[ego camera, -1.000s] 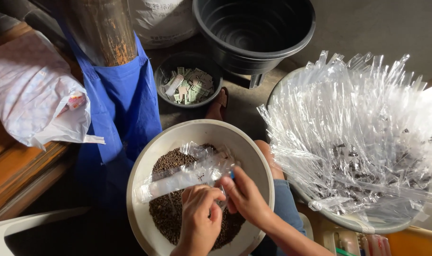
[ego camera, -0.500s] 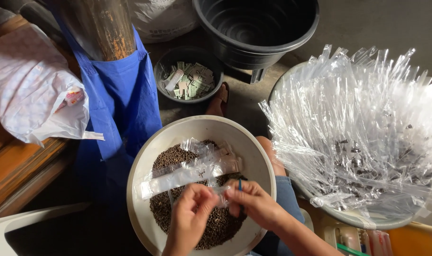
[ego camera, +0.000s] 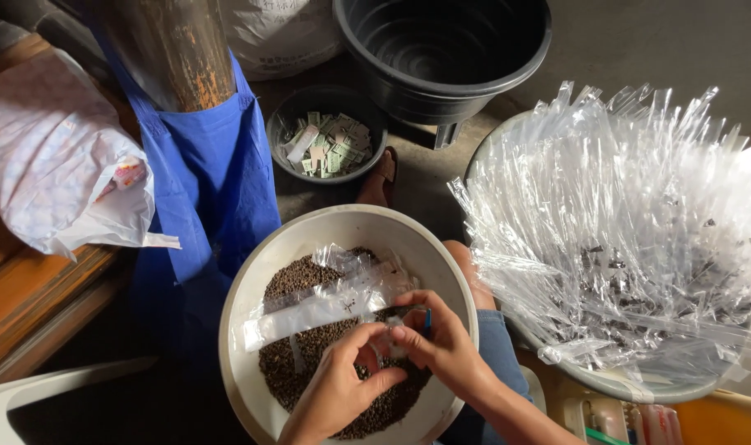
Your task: Filling small plastic bags with pellets from a bowl and placing them into a larger container
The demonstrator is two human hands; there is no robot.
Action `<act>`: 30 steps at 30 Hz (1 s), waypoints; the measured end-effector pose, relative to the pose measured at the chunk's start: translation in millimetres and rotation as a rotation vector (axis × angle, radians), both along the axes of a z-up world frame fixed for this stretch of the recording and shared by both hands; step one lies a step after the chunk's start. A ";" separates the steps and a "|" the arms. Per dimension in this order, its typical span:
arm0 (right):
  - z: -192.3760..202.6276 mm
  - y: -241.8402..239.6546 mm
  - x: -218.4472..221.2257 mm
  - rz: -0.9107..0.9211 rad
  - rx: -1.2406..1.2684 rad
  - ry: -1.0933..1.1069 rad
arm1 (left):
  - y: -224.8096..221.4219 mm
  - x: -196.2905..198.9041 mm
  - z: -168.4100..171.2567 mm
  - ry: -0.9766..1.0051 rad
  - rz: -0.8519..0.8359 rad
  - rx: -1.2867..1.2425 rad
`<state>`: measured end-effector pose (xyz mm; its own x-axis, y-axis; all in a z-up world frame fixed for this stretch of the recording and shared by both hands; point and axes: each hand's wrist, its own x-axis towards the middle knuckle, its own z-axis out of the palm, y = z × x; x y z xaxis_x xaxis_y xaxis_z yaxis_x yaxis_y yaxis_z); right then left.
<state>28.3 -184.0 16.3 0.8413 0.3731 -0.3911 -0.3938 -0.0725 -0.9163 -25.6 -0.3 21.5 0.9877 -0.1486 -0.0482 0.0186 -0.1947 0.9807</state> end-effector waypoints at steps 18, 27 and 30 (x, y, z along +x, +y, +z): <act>-19.6 -102.6 22.8 -0.001 -0.511 -0.587 | 31.7 77.7 -2.0 -0.082 0.312 -0.158; 39.1 -60.2 26.3 0.215 -0.615 -0.927 | -39.5 57.7 -4.1 -0.578 -0.102 0.544; 28.8 -92.8 42.5 0.149 -0.668 -0.883 | -28.4 64.2 -44.6 -0.429 -0.281 0.794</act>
